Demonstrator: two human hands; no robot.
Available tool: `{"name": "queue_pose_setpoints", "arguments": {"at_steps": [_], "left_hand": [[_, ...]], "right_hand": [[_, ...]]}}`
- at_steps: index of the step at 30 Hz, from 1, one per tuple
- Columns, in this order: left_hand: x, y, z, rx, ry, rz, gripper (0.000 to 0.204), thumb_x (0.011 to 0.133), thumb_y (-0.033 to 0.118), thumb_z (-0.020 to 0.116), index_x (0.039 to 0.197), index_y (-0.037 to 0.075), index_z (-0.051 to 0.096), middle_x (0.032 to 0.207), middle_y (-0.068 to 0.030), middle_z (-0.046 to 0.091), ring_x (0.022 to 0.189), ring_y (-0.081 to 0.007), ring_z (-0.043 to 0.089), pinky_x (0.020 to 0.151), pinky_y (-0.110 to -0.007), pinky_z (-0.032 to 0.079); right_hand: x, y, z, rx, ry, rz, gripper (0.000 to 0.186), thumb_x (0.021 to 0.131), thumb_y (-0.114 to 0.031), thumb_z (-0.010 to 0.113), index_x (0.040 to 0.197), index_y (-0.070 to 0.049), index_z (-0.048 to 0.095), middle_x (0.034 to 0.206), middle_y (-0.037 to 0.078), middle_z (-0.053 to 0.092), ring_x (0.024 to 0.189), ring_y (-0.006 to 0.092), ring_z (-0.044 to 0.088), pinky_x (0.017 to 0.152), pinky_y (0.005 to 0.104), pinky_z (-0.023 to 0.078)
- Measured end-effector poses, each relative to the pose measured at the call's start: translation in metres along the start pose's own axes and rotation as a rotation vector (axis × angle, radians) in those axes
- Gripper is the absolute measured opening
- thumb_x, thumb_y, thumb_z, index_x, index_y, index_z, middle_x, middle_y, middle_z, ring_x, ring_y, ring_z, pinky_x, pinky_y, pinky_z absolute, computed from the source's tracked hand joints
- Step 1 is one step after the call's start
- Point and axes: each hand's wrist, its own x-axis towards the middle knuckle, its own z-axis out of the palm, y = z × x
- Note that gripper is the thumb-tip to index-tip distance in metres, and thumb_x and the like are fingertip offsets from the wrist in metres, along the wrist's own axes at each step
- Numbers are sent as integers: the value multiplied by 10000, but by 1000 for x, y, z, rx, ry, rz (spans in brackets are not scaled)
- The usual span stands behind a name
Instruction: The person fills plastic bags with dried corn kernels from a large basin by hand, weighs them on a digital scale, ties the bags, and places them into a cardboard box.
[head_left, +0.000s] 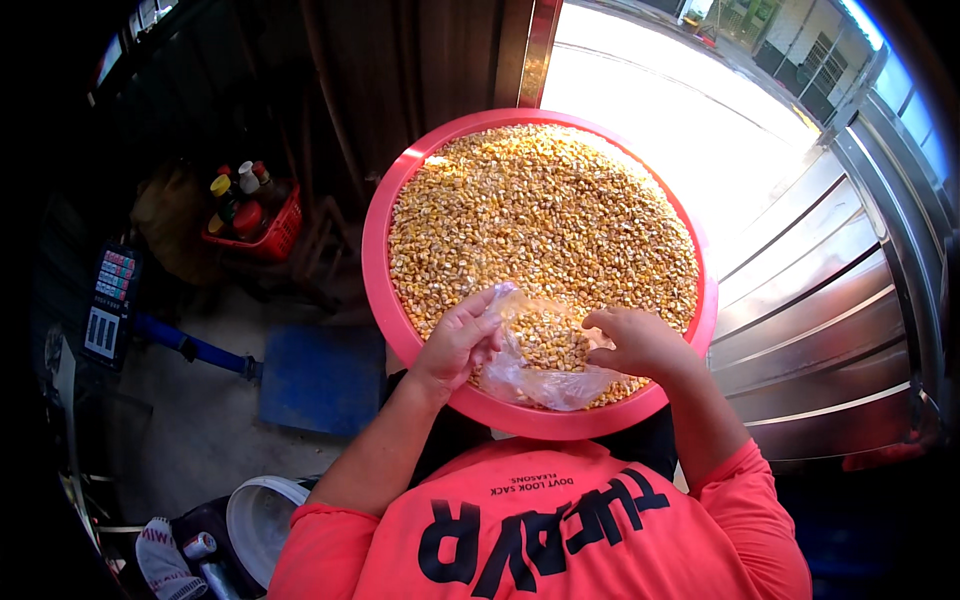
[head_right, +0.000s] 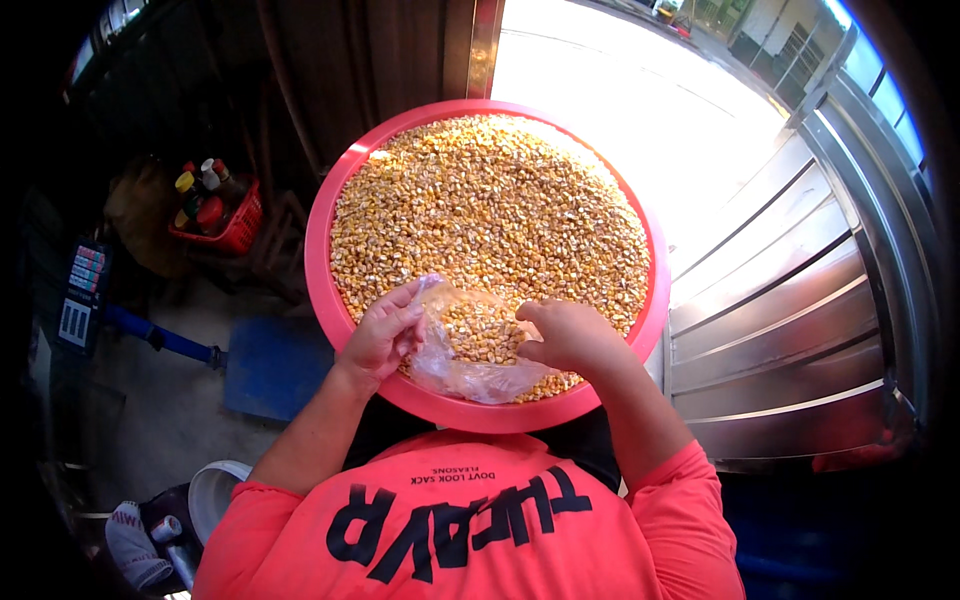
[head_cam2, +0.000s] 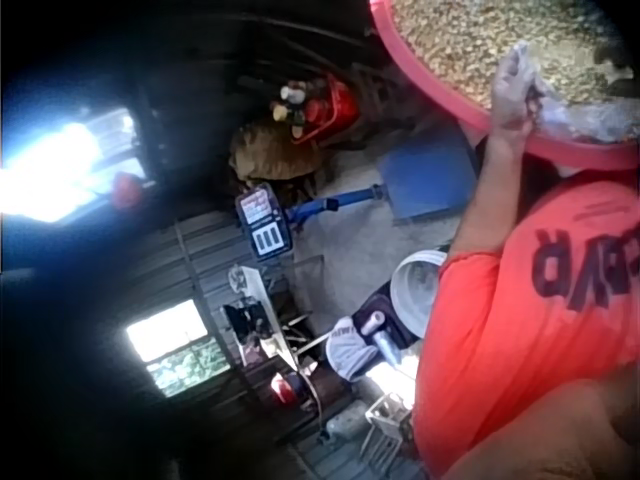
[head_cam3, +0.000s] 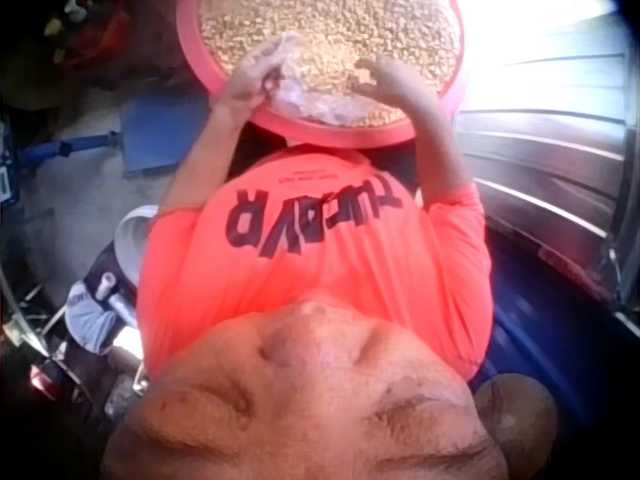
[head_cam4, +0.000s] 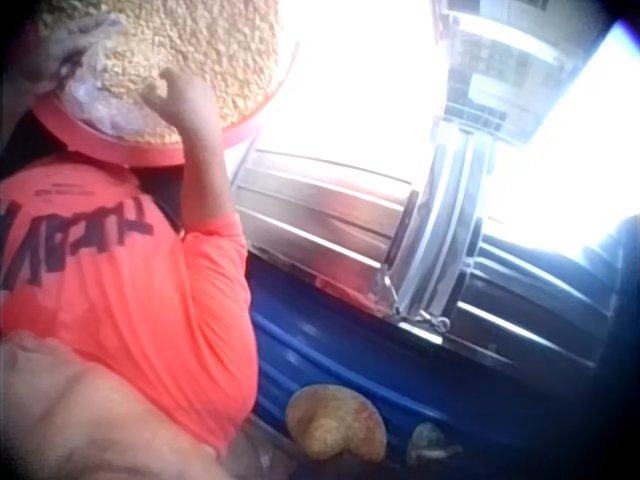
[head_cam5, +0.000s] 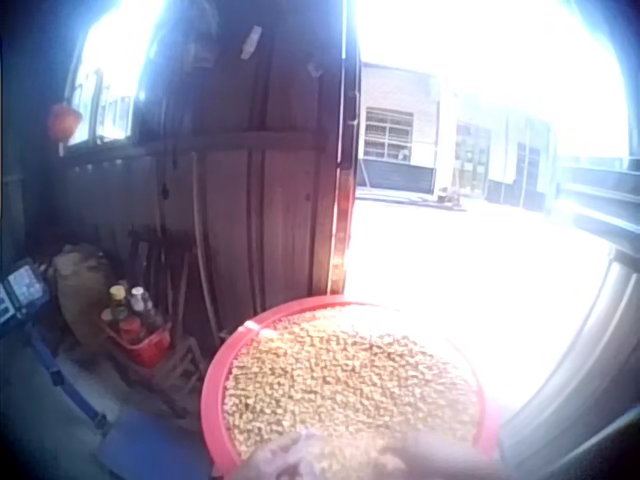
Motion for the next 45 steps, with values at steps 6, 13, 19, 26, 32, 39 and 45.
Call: {"name": "queue_pose_setpoints", "arguments": {"at_steps": [6, 13, 19, 26, 32, 39, 45], "left_hand": [[-1, -1, 1, 16, 18, 6, 444, 891, 185, 539, 1304, 54, 444, 632, 27, 539, 442, -5, 412, 428, -133, 354], [-4, 3, 9, 56, 70, 40, 391, 918, 179, 514, 1289, 60, 476, 593, 42, 501, 439, -4, 403, 410, -136, 337], [-5, 4, 16, 163, 106, 74, 364, 931, 189, 494, 1272, 60, 490, 590, 44, 497, 434, -8, 400, 403, -135, 334], [-9, 27, 40, 264, 81, 63, 338, 939, 194, 476, 1241, 46, 506, 598, 34, 518, 436, -6, 409, 404, -131, 337], [-11, 28, 53, 318, 91, 32, 334, 938, 180, 471, 1241, 42, 508, 601, 27, 533, 424, -7, 410, 398, -124, 328], [-9, 27, 56, 343, 44, 22, 342, 939, 178, 468, 1253, 49, 504, 606, 34, 538, 449, -4, 436, 411, -121, 327], [-14, 30, 61, 431, -40, 9, 362, 942, 175, 454, 1284, 58, 483, 623, 34, 541, 486, -3, 457, 432, -136, 344]], "right_hand": [[1, 25, 19, 178, 128, 73, 244, 784, -115, 543, 1011, -65, 616, 866, 181, 637, 841, 331, 617, 751, 407, 481], [12, 54, 36, 677, 474, -61, 85, 819, -22, 554, 894, -21, 595, 690, 25, 574, 606, 105, 532, 559, 251, 439], [6, 51, 22, 1232, 404, -6, 41, 831, -51, 573, 865, -47, 595, 675, -9, 547, 541, 54, 488, 491, 202, 403], [7, 50, 27, 1318, 406, -109, 87, 835, -42, 560, 920, -52, 576, 744, -3, 563, 559, 56, 490, 494, 204, 404], [3, 45, 21, 1113, 228, -216, 457, 821, -15, 533, 1268, -91, 477, 738, -15, 488, 602, 54, 449, 514, 205, 400], [21, 43, 4, 842, 249, -42, 447, 824, -125, 593, 1257, -90, 483, 674, 0, 505, 565, 62, 467, 499, 218, 387], [57, 52, 30, 550, 274, -128, 351, 815, -190, 633, 1131, -53, 564, 735, 55, 599, 623, 91, 532, 530, 238, 427]]}}
